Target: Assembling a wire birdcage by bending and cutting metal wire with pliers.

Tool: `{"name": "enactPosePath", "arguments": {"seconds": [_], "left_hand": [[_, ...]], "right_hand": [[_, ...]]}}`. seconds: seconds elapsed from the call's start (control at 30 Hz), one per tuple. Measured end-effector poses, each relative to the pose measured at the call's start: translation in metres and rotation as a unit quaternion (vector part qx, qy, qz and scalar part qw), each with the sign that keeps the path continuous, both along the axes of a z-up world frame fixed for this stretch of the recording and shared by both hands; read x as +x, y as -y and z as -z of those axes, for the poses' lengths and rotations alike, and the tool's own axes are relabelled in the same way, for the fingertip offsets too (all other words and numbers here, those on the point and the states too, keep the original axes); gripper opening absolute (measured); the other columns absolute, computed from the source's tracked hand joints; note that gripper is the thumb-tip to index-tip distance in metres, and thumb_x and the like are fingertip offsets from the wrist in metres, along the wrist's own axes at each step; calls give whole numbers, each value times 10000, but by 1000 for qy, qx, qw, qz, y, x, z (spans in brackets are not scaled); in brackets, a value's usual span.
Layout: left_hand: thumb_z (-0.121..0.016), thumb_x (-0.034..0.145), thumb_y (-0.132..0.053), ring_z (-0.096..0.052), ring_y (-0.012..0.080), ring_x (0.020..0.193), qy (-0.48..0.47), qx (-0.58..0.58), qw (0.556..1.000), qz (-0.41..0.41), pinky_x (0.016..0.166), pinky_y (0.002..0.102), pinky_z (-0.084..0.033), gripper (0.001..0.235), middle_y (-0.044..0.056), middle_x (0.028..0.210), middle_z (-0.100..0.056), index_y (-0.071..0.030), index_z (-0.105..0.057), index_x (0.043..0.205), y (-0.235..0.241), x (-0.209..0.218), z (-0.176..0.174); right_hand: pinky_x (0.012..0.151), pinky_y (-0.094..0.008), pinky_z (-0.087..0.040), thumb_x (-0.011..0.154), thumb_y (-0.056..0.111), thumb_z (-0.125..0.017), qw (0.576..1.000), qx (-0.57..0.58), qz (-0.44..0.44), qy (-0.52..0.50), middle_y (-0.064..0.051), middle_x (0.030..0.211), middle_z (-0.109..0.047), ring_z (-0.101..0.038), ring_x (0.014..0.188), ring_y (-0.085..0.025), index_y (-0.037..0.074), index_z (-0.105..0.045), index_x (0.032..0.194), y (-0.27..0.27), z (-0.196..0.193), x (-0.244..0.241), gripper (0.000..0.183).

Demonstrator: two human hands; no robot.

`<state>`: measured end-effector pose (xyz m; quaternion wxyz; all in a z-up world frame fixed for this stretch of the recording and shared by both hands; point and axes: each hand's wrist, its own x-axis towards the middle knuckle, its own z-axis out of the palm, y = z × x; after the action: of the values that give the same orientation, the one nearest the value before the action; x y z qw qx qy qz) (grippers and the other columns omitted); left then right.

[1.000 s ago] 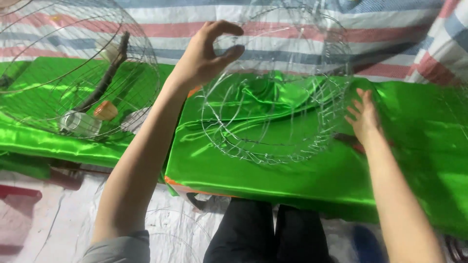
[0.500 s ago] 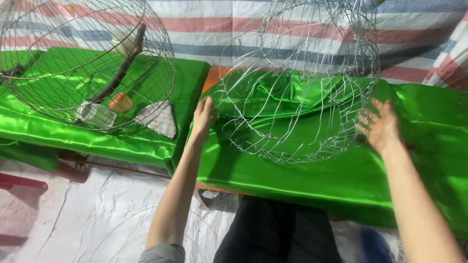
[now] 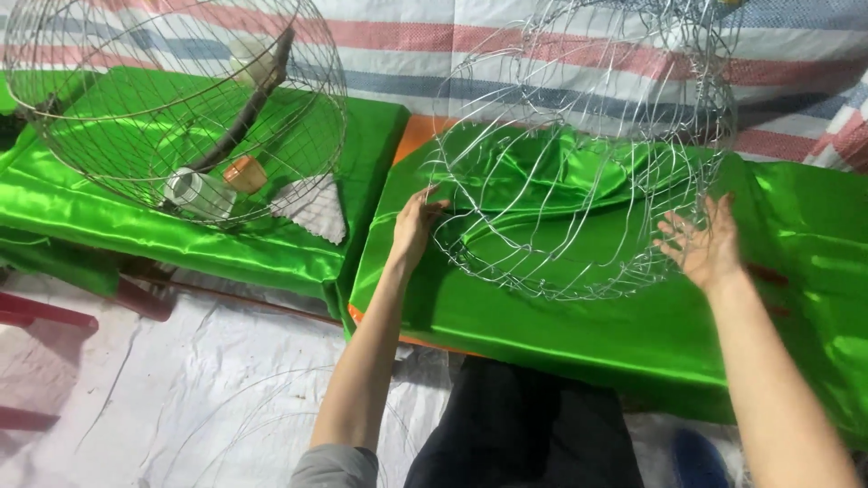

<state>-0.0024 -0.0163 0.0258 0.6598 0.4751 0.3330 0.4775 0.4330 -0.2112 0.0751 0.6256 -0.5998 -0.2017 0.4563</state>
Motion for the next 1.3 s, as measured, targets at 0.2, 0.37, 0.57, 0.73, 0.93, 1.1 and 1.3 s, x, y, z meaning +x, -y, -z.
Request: {"name": "enactPosePath", "arguments": {"seconds": [0.2,0.37,0.57,0.73,0.93,1.1,1.3], "left_hand": [[-453,1053,-252,-685,254,1116,57,-21,998,9,1115,388,-495,474,195,1082,-736,34,-512,1427,-7,-2,8],[-500,1035,-310,-690,240,1149,52,-15,998,-8,1124,396,-485,491,163,1065,-763,-1,-548,1414,-5,-1,8],[-522,1030,-250,-684,233,1120,104,-62,993,-16,1123,370,-473,476,172,1099,-744,48,-535,1400,-6,1,10],[-518,951,-228,-650,292,1087,144,-15,989,-5,1033,407,-490,696,205,1198,-676,93,-322,1537,-17,-2,26],[-559,695,-307,-395,359,1477,8,63,997,-45,1202,520,-292,884,241,1524,-487,-103,-382,1536,1,-30,-14],[-543,851,-366,-371,377,1485,-90,68,993,37,1185,542,-332,829,255,1592,-386,-194,-227,1598,35,-17,-45],[-498,969,-481,-374,362,1476,-81,42,995,28,1174,512,-367,791,265,1590,-361,-193,-133,1610,36,7,-32]], "right_hand": [[1130,-631,-374,858,831,-294,1000,-21,-14,7,-240,1538,-448,-455,1442,-374,352,-125,1603,-1,-8,-5,902],[1143,-577,-389,914,757,-256,1000,-26,-14,8,-216,1536,-446,-454,1438,-357,327,-223,1559,-1,-17,-5,776],[1221,-574,-295,964,555,-124,997,-58,42,4,-100,1562,-457,-479,1425,-329,362,-300,1540,-2,-50,-8,632],[1044,-409,-441,983,396,-496,999,17,33,16,-3,1439,-499,-501,1250,-184,401,-475,1405,-22,-32,45,423],[1027,-426,-284,930,332,-500,982,19,-114,150,69,1331,-450,-393,1222,-154,410,-314,1617,-21,-76,41,716],[1166,-513,-251,913,330,-453,977,-17,-126,174,7,1620,-363,-316,1495,-208,378,-325,1524,-26,-94,27,627],[1190,-587,-240,1072,173,-363,970,-28,-97,221,-4,1678,-335,-252,1552,-234,370,-410,1474,-42,-81,31,450]]}}
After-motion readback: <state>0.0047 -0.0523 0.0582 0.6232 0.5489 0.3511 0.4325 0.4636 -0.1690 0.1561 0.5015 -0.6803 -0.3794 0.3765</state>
